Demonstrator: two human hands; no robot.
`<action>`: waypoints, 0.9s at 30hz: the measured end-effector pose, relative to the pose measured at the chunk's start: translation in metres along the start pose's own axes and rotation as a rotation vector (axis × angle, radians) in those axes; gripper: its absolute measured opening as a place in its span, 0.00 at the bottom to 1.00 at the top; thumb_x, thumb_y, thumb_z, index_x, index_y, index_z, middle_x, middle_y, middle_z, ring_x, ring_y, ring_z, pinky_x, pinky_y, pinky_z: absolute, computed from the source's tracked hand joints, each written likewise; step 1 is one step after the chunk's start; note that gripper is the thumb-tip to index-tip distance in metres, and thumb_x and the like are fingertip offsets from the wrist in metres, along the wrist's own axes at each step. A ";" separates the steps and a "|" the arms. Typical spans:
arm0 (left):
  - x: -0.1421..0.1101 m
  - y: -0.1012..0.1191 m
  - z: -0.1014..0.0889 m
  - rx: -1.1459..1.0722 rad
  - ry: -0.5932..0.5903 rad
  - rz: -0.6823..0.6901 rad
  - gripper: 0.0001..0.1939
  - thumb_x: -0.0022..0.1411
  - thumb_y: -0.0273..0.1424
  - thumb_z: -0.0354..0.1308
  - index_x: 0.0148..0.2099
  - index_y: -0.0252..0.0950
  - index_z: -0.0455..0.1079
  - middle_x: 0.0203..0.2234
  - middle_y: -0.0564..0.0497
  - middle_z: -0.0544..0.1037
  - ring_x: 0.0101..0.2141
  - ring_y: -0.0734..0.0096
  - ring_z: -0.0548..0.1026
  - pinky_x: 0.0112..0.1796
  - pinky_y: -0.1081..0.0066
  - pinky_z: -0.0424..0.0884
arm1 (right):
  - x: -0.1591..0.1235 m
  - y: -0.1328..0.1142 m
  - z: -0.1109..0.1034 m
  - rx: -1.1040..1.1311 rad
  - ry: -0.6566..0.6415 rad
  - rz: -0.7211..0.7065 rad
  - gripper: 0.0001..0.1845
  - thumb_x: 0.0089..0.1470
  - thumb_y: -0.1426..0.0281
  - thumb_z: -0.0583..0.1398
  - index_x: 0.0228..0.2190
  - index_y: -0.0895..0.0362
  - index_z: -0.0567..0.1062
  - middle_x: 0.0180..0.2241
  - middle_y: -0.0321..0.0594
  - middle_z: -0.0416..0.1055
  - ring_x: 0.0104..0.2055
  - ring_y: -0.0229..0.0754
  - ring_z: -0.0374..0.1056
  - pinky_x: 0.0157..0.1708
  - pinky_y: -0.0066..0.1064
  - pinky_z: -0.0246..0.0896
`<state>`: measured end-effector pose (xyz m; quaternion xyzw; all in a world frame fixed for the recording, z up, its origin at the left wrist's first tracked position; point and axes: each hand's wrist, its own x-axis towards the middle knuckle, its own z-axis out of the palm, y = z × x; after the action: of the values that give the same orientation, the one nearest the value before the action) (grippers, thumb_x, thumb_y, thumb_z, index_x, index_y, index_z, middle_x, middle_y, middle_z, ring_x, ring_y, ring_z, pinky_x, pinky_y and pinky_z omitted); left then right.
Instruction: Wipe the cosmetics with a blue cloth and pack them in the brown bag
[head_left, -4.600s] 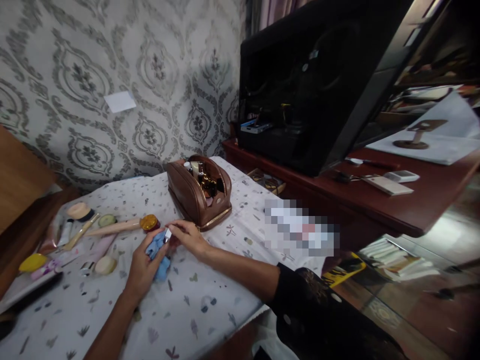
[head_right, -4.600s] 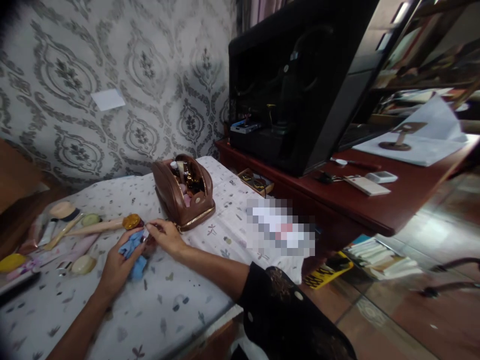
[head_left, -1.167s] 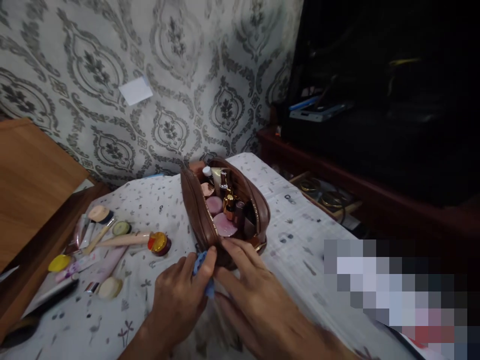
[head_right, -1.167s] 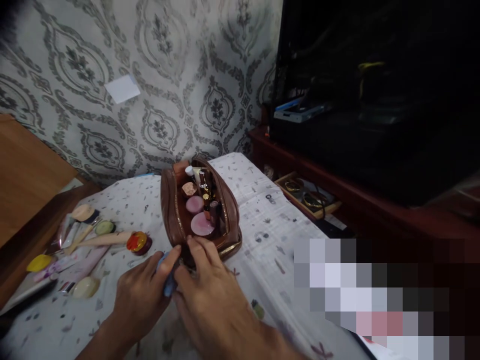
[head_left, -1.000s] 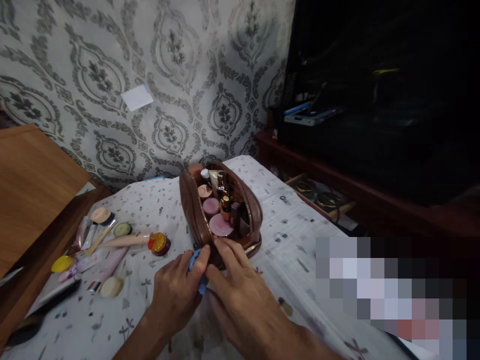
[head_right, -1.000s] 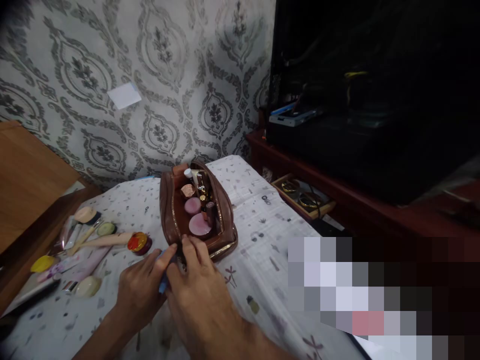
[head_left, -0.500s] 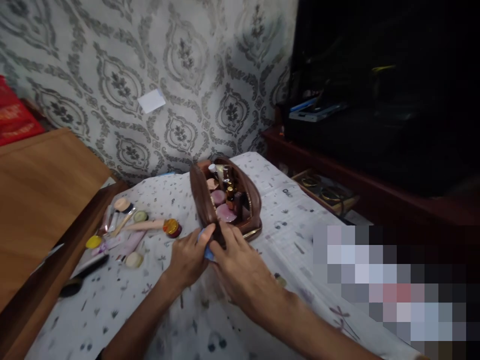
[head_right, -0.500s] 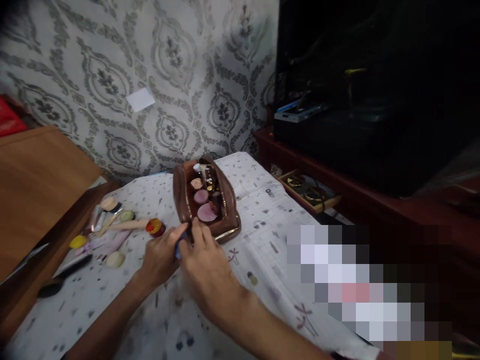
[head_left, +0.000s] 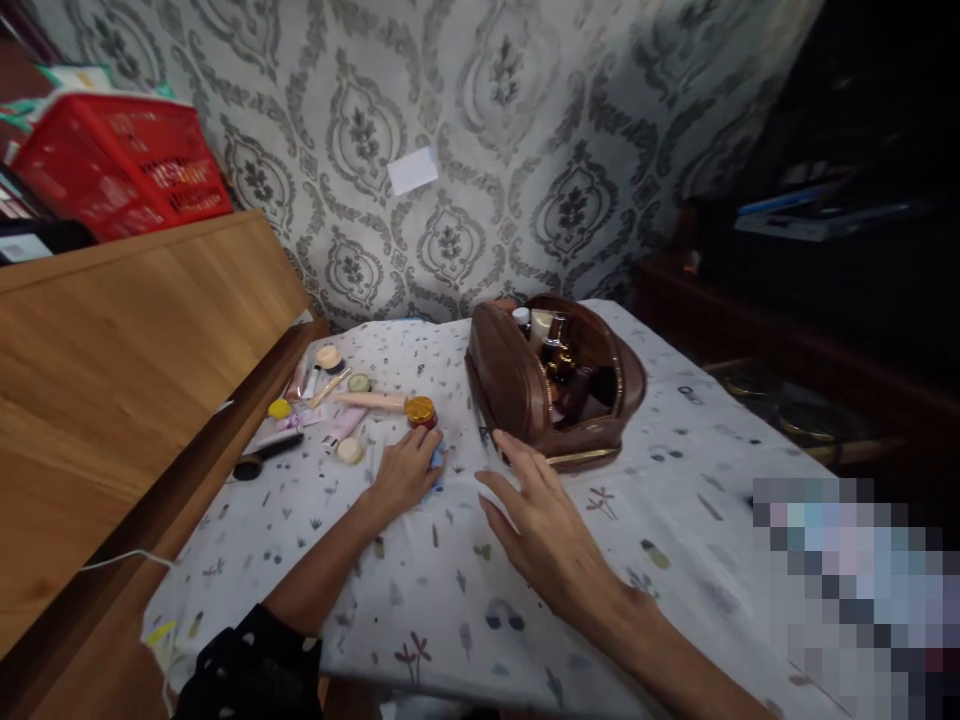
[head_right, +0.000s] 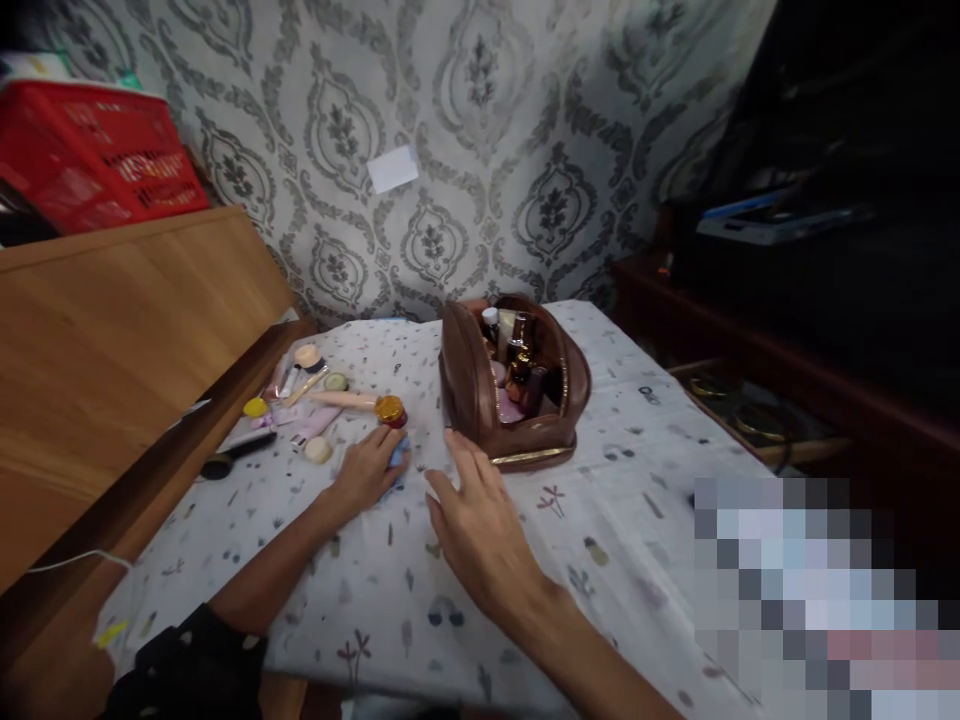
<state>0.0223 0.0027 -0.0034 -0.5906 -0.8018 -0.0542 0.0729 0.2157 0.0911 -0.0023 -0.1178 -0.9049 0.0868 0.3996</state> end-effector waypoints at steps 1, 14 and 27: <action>-0.001 -0.004 0.002 -0.033 0.022 -0.019 0.13 0.71 0.34 0.47 0.53 0.36 0.65 0.46 0.45 0.73 0.48 0.62 0.73 0.42 0.67 0.72 | 0.002 -0.002 0.009 0.033 -0.045 -0.011 0.11 0.58 0.77 0.55 0.39 0.59 0.76 0.56 0.58 0.64 0.59 0.56 0.63 0.52 0.53 0.66; 0.004 -0.024 0.023 -0.273 0.080 -0.108 0.14 0.68 0.29 0.48 0.53 0.32 0.65 0.49 0.42 0.74 0.51 0.59 0.70 0.51 0.61 0.70 | 0.068 0.008 0.130 0.451 0.001 0.242 0.14 0.60 0.67 0.51 0.38 0.60 0.74 0.39 0.49 0.74 0.42 0.46 0.72 0.45 0.40 0.69; 0.000 -0.022 0.012 -0.221 0.041 -0.100 0.12 0.67 0.30 0.51 0.52 0.37 0.64 0.47 0.46 0.73 0.49 0.60 0.71 0.46 0.62 0.73 | 0.052 0.027 0.139 0.619 -0.102 0.422 0.20 0.57 0.53 0.54 0.38 0.54 0.76 0.40 0.46 0.75 0.42 0.49 0.71 0.42 0.39 0.66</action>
<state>0.0010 -0.0012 -0.0152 -0.5529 -0.8179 -0.1578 0.0208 0.0825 0.1228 -0.0652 -0.1710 -0.8105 0.4422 0.3441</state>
